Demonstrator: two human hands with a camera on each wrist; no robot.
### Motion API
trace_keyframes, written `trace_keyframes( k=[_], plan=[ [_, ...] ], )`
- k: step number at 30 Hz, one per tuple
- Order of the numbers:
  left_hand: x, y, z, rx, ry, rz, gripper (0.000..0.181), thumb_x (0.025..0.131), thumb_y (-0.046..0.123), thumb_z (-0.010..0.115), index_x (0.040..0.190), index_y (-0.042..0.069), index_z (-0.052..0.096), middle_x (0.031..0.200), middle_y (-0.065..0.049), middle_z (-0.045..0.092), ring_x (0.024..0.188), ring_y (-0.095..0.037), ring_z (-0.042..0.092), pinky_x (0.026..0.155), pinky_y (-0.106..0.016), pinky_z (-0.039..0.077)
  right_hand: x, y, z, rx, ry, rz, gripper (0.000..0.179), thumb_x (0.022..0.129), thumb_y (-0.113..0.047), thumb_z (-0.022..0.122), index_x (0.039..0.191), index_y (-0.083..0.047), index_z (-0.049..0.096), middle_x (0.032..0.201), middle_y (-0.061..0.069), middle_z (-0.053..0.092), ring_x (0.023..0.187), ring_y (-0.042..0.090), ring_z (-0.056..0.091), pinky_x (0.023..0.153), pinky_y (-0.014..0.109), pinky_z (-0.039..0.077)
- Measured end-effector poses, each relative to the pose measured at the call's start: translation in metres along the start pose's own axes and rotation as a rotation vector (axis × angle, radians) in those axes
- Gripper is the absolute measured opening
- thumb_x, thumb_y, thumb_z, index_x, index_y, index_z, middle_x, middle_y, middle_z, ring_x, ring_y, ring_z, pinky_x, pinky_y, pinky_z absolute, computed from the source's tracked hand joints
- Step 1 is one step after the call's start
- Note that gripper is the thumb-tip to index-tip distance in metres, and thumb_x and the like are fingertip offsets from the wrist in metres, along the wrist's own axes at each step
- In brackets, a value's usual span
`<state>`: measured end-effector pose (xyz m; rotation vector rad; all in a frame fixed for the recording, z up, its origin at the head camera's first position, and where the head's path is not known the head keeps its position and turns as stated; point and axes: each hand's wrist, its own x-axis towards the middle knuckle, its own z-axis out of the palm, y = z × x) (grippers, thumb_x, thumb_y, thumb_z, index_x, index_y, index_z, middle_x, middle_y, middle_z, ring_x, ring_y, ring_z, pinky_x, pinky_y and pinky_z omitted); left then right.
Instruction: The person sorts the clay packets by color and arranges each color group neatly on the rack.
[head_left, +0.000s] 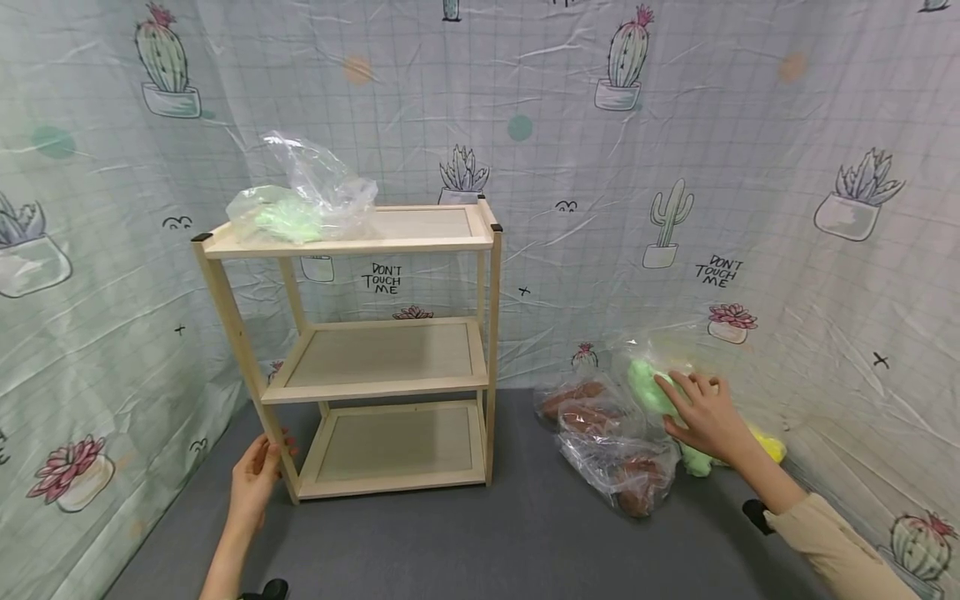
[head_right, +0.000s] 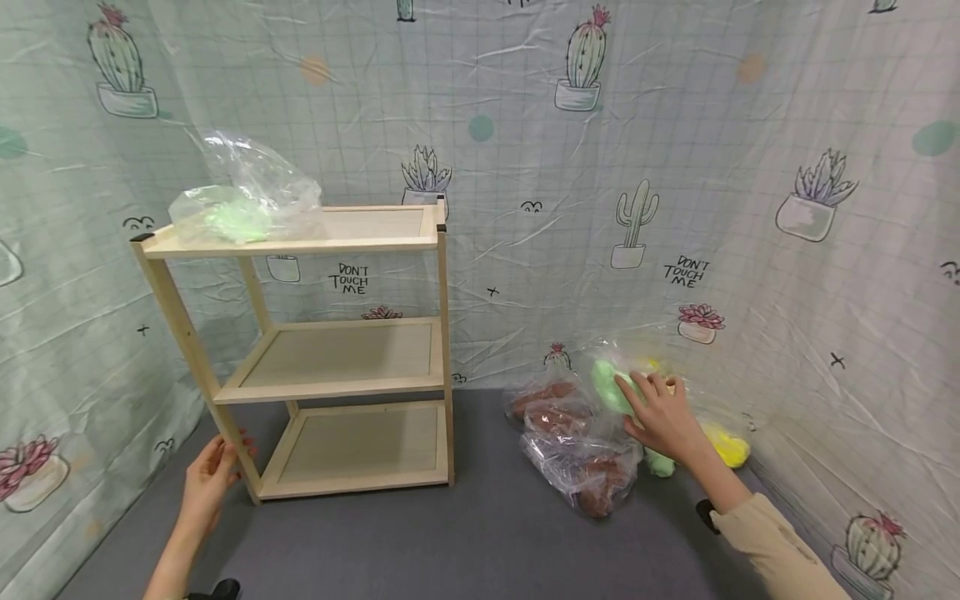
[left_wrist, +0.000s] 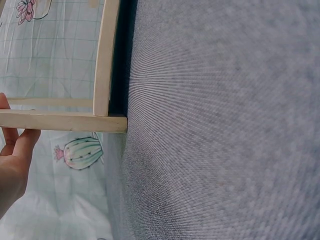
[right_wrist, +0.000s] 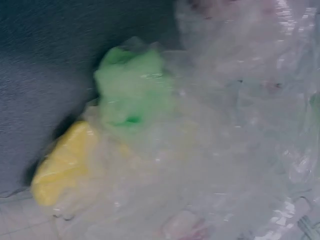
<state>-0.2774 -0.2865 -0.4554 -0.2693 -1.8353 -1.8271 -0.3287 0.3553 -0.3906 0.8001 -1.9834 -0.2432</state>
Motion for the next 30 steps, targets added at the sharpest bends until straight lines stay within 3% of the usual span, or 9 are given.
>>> trace_keyframes(
  k=[5, 11, 16, 26, 30],
  plan=[
    [0.0, -0.001, 0.001, -0.02, 0.001, 0.009, 0.029, 0.093, 0.006, 0.041, 0.117, -0.01, 0.046, 0.091, 0.014, 0.065, 0.08, 0.001, 0.064, 0.064, -0.014, 0.048, 0.014, -0.006, -0.012, 0.022, 0.01, 0.022, 0.056, 0.091, -0.046, 0.029, 0.118, -0.005, 0.055, 0.107, 0.02, 0.056, 0.084, 0.036, 0.048, 0.065, 0.053, 0.034],
    [0.001, -0.001, 0.001, -0.05, 0.004, 0.016, 0.024, 0.093, 0.006, 0.041, 0.113, 0.0, 0.052, 0.091, 0.013, 0.066, 0.08, 0.001, 0.064, 0.065, -0.014, 0.048, 0.039, -0.016, -0.024, 0.071, 0.062, 0.018, 0.052, 0.091, -0.044, 0.032, 0.115, -0.004, 0.056, 0.108, 0.021, 0.055, 0.086, 0.037, 0.049, 0.066, 0.053, 0.036],
    [0.001, -0.001, 0.001, -0.013, 0.02, -0.008, 0.022, 0.093, 0.009, 0.042, 0.111, 0.01, 0.055, 0.091, 0.015, 0.066, 0.079, 0.002, 0.064, 0.064, -0.014, 0.048, 0.058, -0.024, -0.032, 0.12, 0.134, -0.007, 0.047, 0.09, -0.039, 0.036, 0.112, -0.003, 0.058, 0.107, 0.023, 0.056, 0.085, 0.037, 0.049, 0.065, 0.051, 0.036],
    [0.0, 0.0, 0.002, -0.067, 0.005, 0.018, 0.023, 0.093, 0.006, 0.04, 0.11, 0.007, 0.055, 0.091, 0.013, 0.066, 0.079, 0.001, 0.064, 0.064, -0.015, 0.048, 0.091, -0.03, -0.048, 0.161, 0.269, -0.071, 0.038, 0.085, -0.03, 0.044, 0.105, -0.002, 0.06, 0.104, 0.026, 0.055, 0.078, 0.039, 0.049, 0.063, 0.051, 0.036],
    [0.0, 0.0, 0.002, -0.029, 0.018, -0.001, 0.022, 0.093, 0.008, 0.041, 0.11, 0.009, 0.055, 0.09, 0.014, 0.066, 0.078, 0.003, 0.063, 0.063, -0.015, 0.048, 0.102, -0.031, -0.055, 0.172, 0.296, -0.079, 0.038, 0.086, -0.031, 0.044, 0.106, -0.003, 0.059, 0.103, 0.027, 0.054, 0.078, 0.04, 0.049, 0.063, 0.051, 0.035]
  ],
)
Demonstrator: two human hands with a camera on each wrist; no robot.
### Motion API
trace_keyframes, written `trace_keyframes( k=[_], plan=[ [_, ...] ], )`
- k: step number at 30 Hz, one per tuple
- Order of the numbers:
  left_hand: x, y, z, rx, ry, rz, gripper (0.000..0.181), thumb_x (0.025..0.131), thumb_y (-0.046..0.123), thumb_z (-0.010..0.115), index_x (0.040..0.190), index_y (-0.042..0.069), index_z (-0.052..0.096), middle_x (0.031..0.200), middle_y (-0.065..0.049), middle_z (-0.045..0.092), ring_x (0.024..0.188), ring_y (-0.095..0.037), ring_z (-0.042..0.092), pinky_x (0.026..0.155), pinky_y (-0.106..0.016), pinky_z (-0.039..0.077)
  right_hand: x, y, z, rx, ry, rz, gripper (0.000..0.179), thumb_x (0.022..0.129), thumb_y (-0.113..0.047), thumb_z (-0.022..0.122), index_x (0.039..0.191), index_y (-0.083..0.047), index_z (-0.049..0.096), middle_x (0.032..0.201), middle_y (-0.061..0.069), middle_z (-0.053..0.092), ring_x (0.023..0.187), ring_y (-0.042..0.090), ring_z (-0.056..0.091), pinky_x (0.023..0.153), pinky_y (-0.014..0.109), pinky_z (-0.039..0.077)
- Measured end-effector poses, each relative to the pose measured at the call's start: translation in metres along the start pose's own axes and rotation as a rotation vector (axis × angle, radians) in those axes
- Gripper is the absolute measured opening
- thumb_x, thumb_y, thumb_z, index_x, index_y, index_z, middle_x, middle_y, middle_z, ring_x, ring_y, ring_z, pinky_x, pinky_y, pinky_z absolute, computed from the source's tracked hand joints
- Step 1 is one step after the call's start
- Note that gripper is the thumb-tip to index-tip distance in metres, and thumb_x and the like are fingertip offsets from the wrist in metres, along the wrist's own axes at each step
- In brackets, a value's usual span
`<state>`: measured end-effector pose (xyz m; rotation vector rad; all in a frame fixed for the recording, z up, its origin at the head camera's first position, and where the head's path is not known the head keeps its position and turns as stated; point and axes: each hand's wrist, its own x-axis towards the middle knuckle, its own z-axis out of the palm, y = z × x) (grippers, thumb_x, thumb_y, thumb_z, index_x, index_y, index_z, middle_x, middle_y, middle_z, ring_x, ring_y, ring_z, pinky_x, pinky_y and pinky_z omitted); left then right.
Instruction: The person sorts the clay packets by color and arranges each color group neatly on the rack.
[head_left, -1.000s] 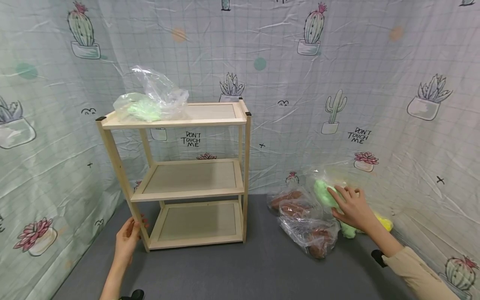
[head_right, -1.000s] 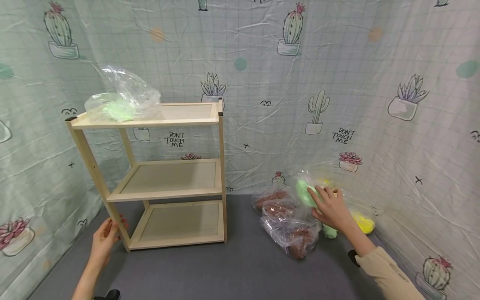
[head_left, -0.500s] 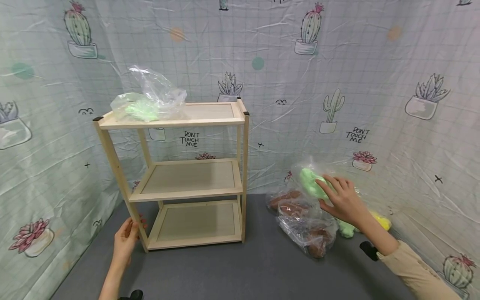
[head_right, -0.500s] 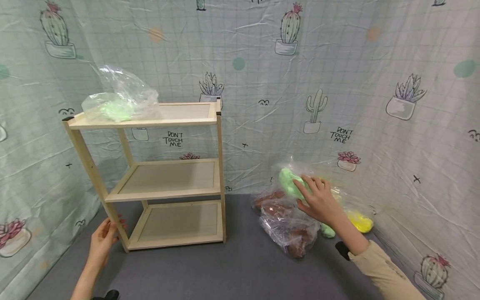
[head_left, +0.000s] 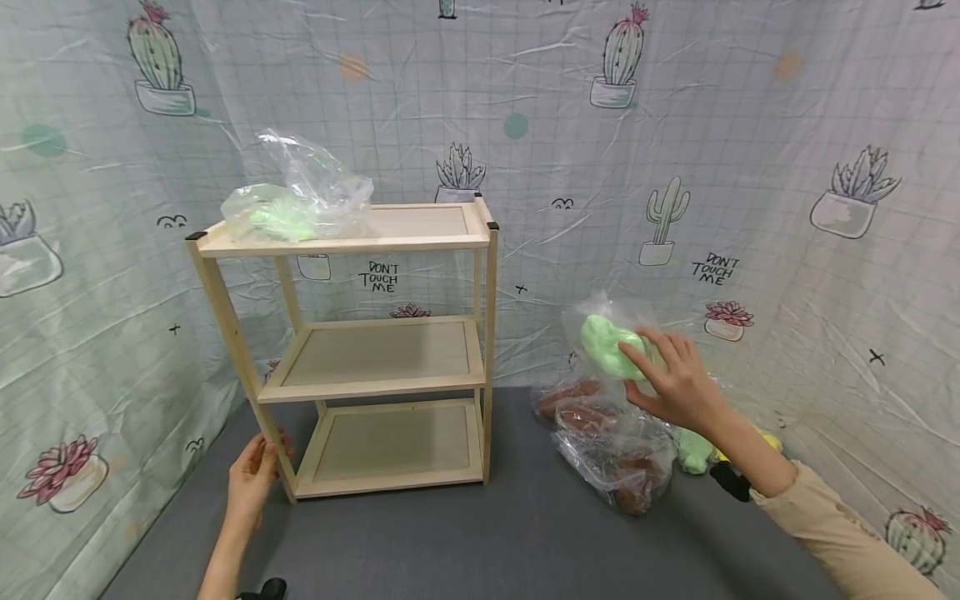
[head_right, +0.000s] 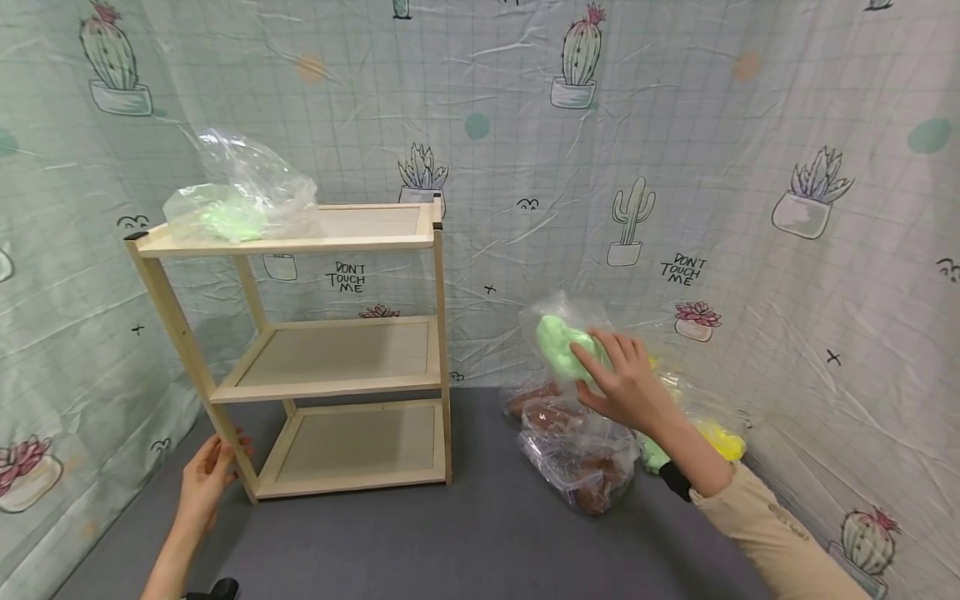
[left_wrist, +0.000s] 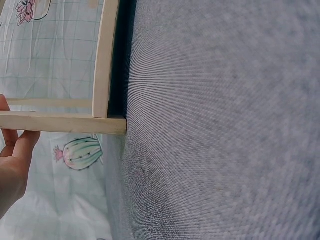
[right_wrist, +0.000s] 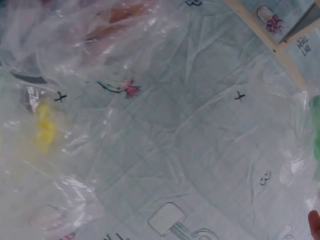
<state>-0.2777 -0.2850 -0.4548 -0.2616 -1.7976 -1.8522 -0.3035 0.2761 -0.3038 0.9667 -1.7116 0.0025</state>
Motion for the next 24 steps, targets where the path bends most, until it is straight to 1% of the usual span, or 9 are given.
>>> trace_keyframes(
  k=[3, 6, 11, 14, 16, 18, 22, 24],
  plan=[
    [0.0, 0.0, 0.0, 0.021, 0.007, -0.012, 0.022, 0.093, 0.009, 0.042, 0.111, 0.009, 0.055, 0.09, 0.015, 0.066, 0.078, 0.003, 0.063, 0.063, -0.014, 0.048, 0.012, 0.0, -0.003, 0.009, 0.025, 0.001, 0.038, 0.087, -0.032, 0.044, 0.107, -0.003, 0.059, 0.102, 0.027, 0.054, 0.077, 0.04, 0.049, 0.063, 0.051, 0.036],
    [0.0, 0.0, 0.0, 0.028, 0.006, -0.018, 0.023, 0.093, 0.01, 0.042, 0.112, 0.005, 0.053, 0.09, 0.015, 0.065, 0.078, 0.003, 0.063, 0.064, -0.014, 0.048, 0.026, 0.0, -0.006, 0.01, 0.044, 0.013, 0.038, 0.087, -0.031, 0.044, 0.108, -0.004, 0.059, 0.101, 0.028, 0.054, 0.079, 0.04, 0.05, 0.064, 0.051, 0.037],
    [0.001, 0.0, -0.001, 0.06, 0.008, -0.029, 0.027, 0.093, 0.011, 0.041, 0.115, -0.002, 0.05, 0.09, 0.017, 0.065, 0.079, 0.003, 0.063, 0.064, -0.014, 0.048, 0.054, 0.001, -0.01, 0.008, 0.108, 0.021, 0.036, 0.085, -0.028, 0.048, 0.108, -0.002, 0.057, 0.101, 0.028, 0.055, 0.081, 0.04, 0.052, 0.065, 0.05, 0.039],
    [0.001, 0.0, -0.001, 0.053, 0.0, -0.019, 0.028, 0.093, 0.01, 0.041, 0.115, -0.006, 0.048, 0.09, 0.017, 0.064, 0.079, 0.003, 0.063, 0.064, -0.014, 0.048, 0.073, 0.002, -0.012, 0.008, 0.141, 0.02, 0.035, 0.085, -0.027, 0.049, 0.108, -0.001, 0.056, 0.101, 0.027, 0.056, 0.083, 0.04, 0.052, 0.068, 0.05, 0.039],
    [0.001, 0.0, -0.001, 0.037, -0.009, -0.006, 0.028, 0.093, 0.009, 0.041, 0.115, -0.006, 0.048, 0.09, 0.017, 0.064, 0.08, 0.003, 0.063, 0.064, -0.014, 0.048, 0.085, 0.003, -0.013, 0.004, 0.157, 0.018, 0.035, 0.087, -0.028, 0.048, 0.107, -0.001, 0.056, 0.102, 0.026, 0.056, 0.084, 0.04, 0.051, 0.069, 0.051, 0.039],
    [0.001, -0.001, -0.001, 0.015, -0.017, 0.003, 0.025, 0.093, 0.008, 0.04, 0.114, -0.003, 0.05, 0.091, 0.015, 0.065, 0.08, 0.002, 0.063, 0.064, -0.014, 0.048, 0.097, 0.004, -0.014, 0.004, 0.169, 0.014, 0.035, 0.088, -0.028, 0.048, 0.107, -0.001, 0.056, 0.102, 0.026, 0.056, 0.084, 0.04, 0.05, 0.071, 0.051, 0.04],
    [0.002, -0.001, -0.002, -0.013, -0.023, 0.013, 0.024, 0.093, 0.006, 0.04, 0.11, 0.012, 0.055, 0.092, 0.014, 0.065, 0.08, 0.001, 0.063, 0.064, -0.014, 0.048, 0.121, 0.005, -0.017, -0.002, 0.204, 0.006, 0.033, 0.088, -0.027, 0.049, 0.108, -0.002, 0.056, 0.103, 0.025, 0.056, 0.084, 0.04, 0.049, 0.072, 0.051, 0.04],
    [0.002, -0.001, -0.002, -0.018, -0.023, 0.014, 0.025, 0.093, 0.005, 0.04, 0.108, 0.017, 0.056, 0.092, 0.013, 0.065, 0.08, 0.001, 0.063, 0.064, -0.014, 0.048, 0.133, 0.006, -0.018, 0.0, 0.221, 0.002, 0.031, 0.087, -0.025, 0.051, 0.108, -0.003, 0.056, 0.104, 0.024, 0.056, 0.084, 0.04, 0.048, 0.073, 0.051, 0.04]
  ],
)
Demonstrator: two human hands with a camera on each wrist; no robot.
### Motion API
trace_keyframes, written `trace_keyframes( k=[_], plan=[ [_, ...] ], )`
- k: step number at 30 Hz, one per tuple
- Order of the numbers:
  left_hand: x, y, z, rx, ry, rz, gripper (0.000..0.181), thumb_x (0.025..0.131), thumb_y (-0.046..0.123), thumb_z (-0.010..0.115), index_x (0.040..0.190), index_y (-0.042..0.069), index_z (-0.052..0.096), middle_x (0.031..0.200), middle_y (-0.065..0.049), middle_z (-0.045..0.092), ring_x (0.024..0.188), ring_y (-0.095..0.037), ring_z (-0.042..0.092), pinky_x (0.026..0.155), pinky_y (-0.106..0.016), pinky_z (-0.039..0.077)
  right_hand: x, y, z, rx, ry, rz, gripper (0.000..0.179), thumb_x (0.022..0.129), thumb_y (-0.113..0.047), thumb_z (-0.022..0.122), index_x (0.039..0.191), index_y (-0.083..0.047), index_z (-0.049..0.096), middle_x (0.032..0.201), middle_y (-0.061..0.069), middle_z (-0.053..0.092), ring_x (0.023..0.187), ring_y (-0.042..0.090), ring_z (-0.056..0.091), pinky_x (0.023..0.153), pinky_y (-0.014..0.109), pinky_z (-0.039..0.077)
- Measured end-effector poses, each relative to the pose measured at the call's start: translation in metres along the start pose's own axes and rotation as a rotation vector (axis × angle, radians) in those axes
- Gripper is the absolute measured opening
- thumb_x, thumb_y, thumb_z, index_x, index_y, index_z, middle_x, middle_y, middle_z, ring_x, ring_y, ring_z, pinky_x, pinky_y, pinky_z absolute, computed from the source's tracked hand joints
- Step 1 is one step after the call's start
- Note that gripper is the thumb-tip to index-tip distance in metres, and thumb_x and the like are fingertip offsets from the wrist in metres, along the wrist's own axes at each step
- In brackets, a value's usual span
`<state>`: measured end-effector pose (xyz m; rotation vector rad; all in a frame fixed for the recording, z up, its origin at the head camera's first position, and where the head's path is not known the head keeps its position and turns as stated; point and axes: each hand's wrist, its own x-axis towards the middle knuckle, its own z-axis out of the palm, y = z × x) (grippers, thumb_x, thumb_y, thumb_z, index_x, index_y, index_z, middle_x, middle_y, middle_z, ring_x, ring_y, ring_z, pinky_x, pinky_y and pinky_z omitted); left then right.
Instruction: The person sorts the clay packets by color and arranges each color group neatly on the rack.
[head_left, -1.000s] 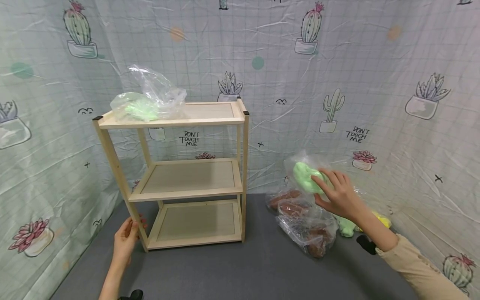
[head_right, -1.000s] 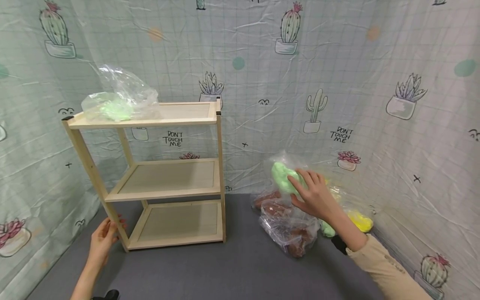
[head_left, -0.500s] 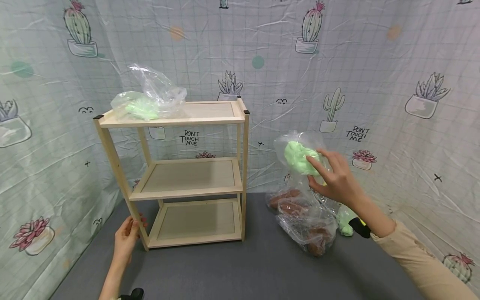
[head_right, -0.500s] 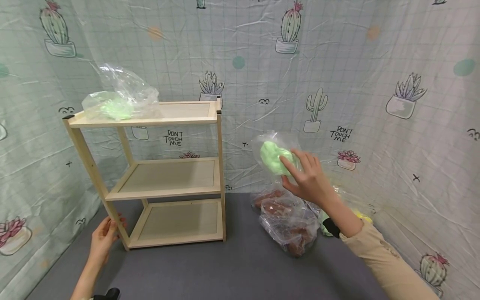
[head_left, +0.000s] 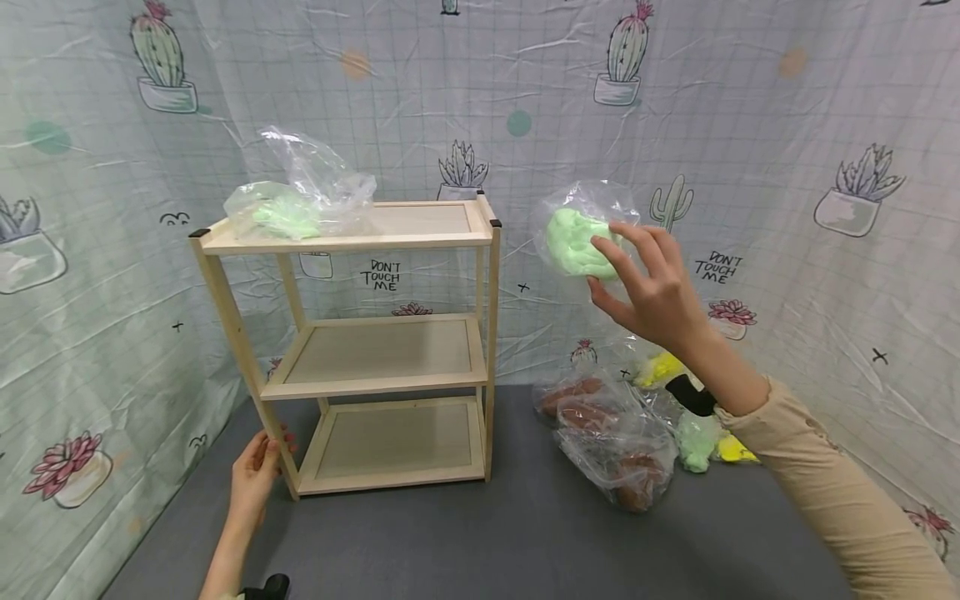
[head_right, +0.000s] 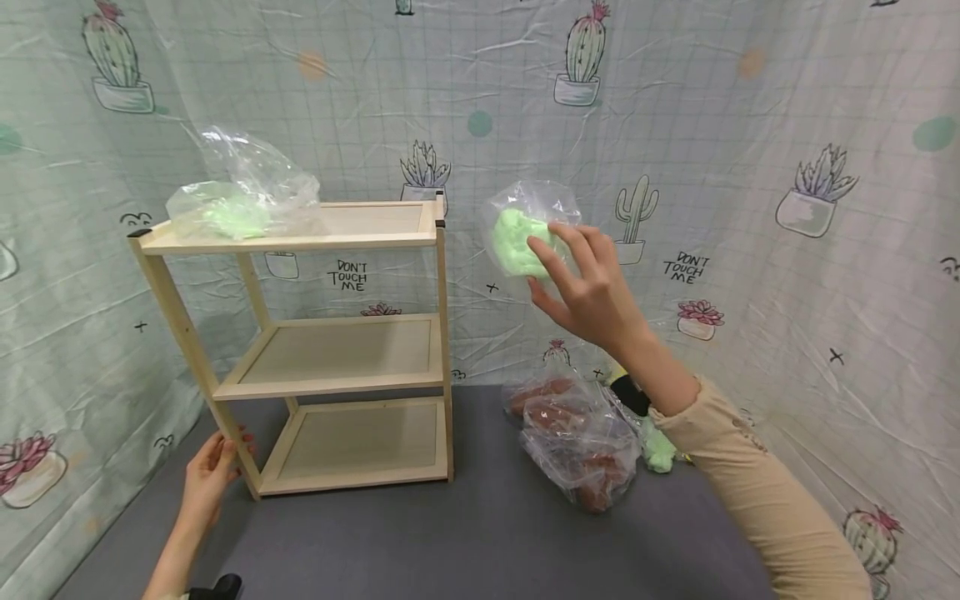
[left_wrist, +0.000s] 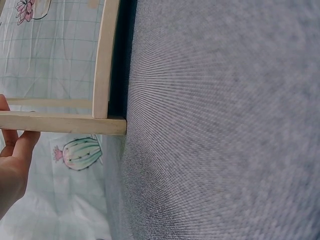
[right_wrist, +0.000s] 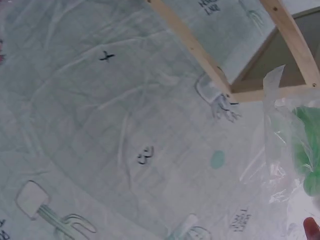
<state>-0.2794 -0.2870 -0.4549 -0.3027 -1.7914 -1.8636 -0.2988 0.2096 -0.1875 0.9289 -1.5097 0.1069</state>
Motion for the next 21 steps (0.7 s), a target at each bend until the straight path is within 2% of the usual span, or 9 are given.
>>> trace_keyframes(
  k=[14, 21],
  plan=[
    [0.0, 0.001, 0.002, 0.034, 0.02, -0.019, 0.025, 0.093, 0.006, 0.04, 0.107, 0.019, 0.056, 0.091, 0.015, 0.064, 0.08, 0.003, 0.062, 0.064, -0.014, 0.047, 0.064, -0.008, 0.018, -0.05, 0.082, -0.007, 0.027, 0.084, -0.02, 0.058, 0.107, -0.006, 0.055, 0.106, 0.021, 0.055, 0.087, 0.039, 0.048, 0.073, 0.052, 0.037],
    [-0.001, 0.002, 0.002, 0.039, 0.036, -0.034, 0.023, 0.093, 0.007, 0.041, 0.111, 0.01, 0.055, 0.091, 0.015, 0.065, 0.079, 0.004, 0.062, 0.063, -0.014, 0.047, 0.095, -0.017, 0.028, -0.047, 0.102, 0.019, 0.025, 0.084, -0.015, 0.06, 0.106, -0.005, 0.055, 0.103, 0.019, 0.055, 0.088, 0.036, 0.047, 0.075, 0.049, 0.037]
  ],
)
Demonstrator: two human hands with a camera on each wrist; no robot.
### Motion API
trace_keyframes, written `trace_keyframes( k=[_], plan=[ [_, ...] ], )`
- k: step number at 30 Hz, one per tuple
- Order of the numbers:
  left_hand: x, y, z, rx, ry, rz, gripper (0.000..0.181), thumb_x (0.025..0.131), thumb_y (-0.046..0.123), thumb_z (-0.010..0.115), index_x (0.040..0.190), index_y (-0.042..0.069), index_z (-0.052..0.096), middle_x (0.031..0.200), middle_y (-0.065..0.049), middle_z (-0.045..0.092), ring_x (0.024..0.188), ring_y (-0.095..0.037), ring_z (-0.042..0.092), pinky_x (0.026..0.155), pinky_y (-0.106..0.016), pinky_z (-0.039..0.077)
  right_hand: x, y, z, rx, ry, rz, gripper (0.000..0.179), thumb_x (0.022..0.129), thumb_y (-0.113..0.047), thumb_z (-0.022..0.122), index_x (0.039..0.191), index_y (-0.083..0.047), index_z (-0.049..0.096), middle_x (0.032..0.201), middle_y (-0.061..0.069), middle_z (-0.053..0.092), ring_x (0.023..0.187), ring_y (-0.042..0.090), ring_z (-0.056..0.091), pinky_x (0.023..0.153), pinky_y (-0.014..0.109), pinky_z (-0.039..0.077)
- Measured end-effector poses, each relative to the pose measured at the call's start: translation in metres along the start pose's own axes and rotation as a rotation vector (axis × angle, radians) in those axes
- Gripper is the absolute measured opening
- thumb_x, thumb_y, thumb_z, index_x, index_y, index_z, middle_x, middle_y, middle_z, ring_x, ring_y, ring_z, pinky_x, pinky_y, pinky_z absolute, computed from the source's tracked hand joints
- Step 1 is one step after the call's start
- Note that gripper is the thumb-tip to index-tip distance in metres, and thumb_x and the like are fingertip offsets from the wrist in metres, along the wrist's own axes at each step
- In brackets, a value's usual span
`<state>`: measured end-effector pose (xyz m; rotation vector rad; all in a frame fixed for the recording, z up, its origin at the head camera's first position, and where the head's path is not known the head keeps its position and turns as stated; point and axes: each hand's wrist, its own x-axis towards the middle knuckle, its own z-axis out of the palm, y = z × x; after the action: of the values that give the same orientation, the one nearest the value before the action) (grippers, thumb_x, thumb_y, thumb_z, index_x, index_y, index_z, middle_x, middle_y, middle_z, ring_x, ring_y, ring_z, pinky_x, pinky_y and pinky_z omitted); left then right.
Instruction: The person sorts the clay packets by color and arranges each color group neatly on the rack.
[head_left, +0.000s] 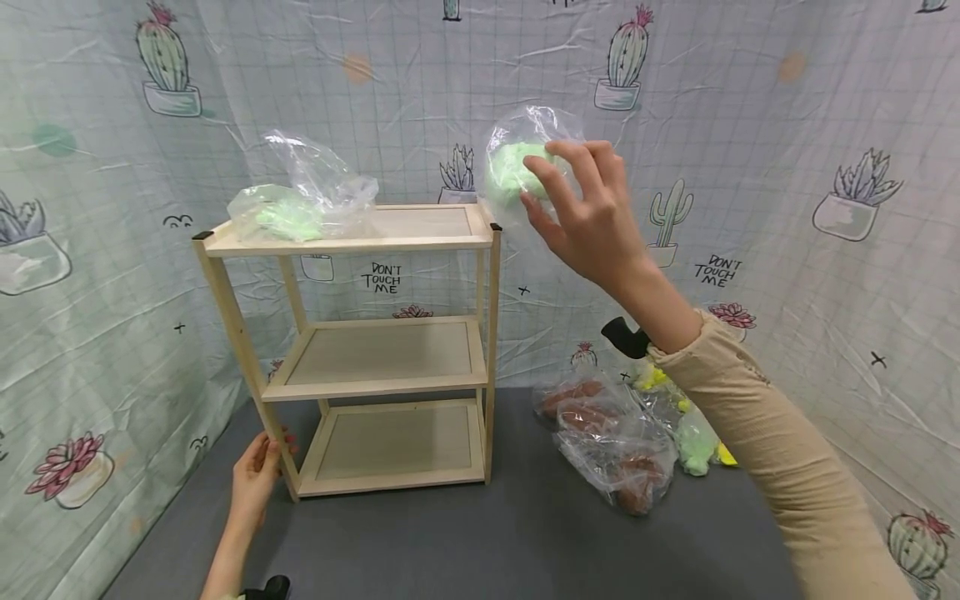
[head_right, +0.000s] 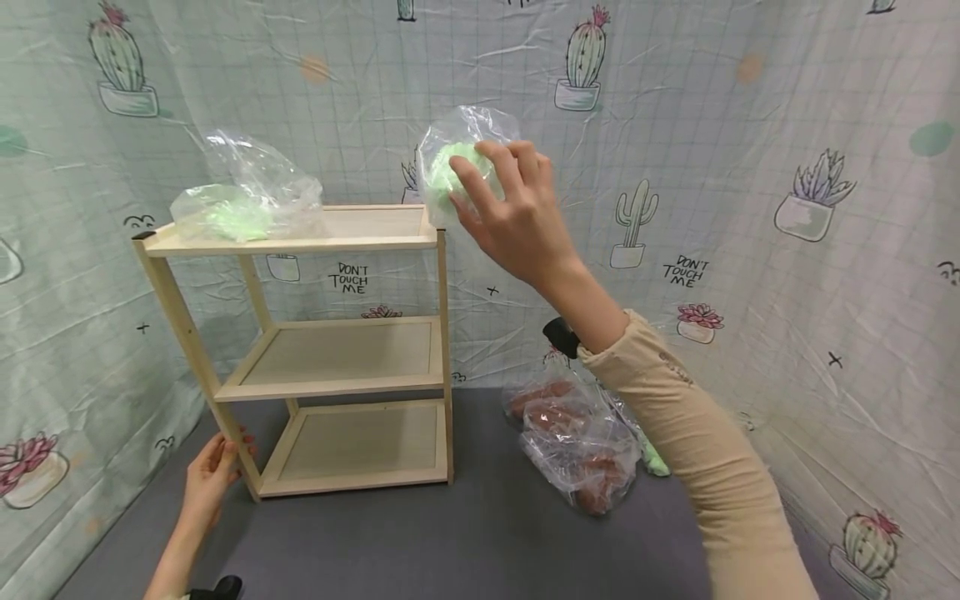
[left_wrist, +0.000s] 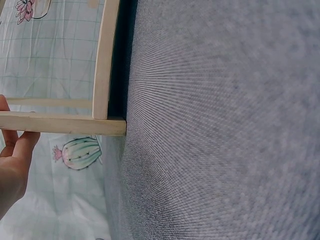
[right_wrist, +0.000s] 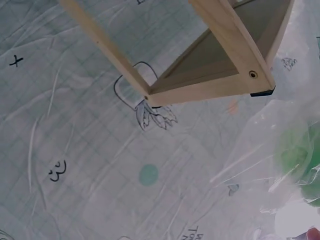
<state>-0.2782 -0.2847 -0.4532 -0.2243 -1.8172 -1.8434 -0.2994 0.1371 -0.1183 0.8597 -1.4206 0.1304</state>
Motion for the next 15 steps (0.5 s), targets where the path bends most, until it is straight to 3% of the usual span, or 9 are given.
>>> trace_keyframes(
  k=[7, 15],
  plan=[
    [0.0, 0.001, -0.001, -0.014, -0.002, 0.009, 0.024, 0.093, 0.007, 0.041, 0.106, 0.02, 0.057, 0.09, 0.014, 0.065, 0.078, 0.003, 0.062, 0.063, -0.014, 0.047, 0.02, -0.012, 0.025, 0.008, 0.036, 0.019, 0.022, 0.088, -0.02, 0.055, 0.102, -0.004, 0.056, 0.101, 0.018, 0.056, 0.087, 0.033, 0.047, 0.072, 0.045, 0.038],
    [-0.001, 0.0, 0.0, 0.002, 0.0, 0.002, 0.023, 0.093, 0.007, 0.041, 0.111, 0.011, 0.055, 0.09, 0.015, 0.065, 0.079, 0.003, 0.062, 0.063, -0.015, 0.047, 0.018, -0.033, 0.059, -0.052, 0.064, 0.007, 0.021, 0.088, -0.025, 0.054, 0.096, -0.005, 0.056, 0.095, 0.015, 0.057, 0.082, 0.03, 0.048, 0.066, 0.04, 0.039]
  ],
)
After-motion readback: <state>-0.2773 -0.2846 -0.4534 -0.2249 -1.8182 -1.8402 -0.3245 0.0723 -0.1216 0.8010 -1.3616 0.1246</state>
